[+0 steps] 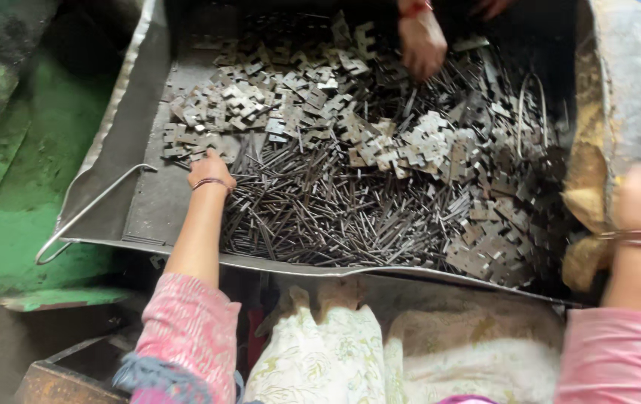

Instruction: The person repeatedly picks up small metal plates and rods from a bin and inserts the rods into the plates by hand. The assembled units are placed back into the bin. Another person works alongside in the same bin.

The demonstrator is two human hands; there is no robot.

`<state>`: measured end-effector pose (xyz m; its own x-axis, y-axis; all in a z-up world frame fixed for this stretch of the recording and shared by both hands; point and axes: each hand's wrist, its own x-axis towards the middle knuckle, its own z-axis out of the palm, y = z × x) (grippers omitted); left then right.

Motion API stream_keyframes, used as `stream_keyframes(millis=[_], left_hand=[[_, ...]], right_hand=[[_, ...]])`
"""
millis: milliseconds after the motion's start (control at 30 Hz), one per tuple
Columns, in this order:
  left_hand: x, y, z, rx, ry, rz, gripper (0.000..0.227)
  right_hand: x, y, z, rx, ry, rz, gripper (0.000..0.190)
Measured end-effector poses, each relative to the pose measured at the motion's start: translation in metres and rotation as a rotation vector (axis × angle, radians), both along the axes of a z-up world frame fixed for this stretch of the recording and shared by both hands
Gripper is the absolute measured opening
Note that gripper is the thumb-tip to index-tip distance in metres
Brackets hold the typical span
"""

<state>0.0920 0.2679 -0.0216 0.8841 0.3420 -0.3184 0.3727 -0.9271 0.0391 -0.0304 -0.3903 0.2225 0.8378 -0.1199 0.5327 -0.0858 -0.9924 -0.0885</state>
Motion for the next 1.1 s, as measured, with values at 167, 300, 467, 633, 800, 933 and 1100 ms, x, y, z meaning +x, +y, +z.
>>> stream_keyframes(millis=[167,300,467,633,800,933,1100], left_hand=[[-0.029,-0.035,0.070,-0.277,0.080,-0.021,0.062],[-0.051,-0.079,0.103,-0.590,0.052,-0.116,0.044],[-0.066,-0.149,0.101,-1.069,0.245,-0.070,0.035],[-0.079,-0.193,0.069,-0.675,0.072,-0.495,0.021],[-0.087,-0.216,0.048,-0.310,-0.279,-0.737,0.021],[-0.093,-0.242,0.048,-0.138,-0.376,-0.904,0.028],[-0.091,-0.250,0.065,-0.104,-0.132,-0.930,0.023]], right_hand=[[-0.026,0.088,-0.079,0.241,0.029,0.361,0.028],[-0.026,0.139,-0.125,0.268,0.445,0.515,0.033],[-0.010,0.169,-0.165,0.063,0.753,0.789,0.042],[-0.012,0.179,-0.176,0.018,0.757,0.773,0.034],[-0.015,0.182,-0.169,-0.013,0.717,0.818,0.030],[-0.014,0.183,-0.174,-0.135,0.721,0.920,0.024],[-0.013,0.182,-0.178,-0.115,0.731,0.989,0.026]])
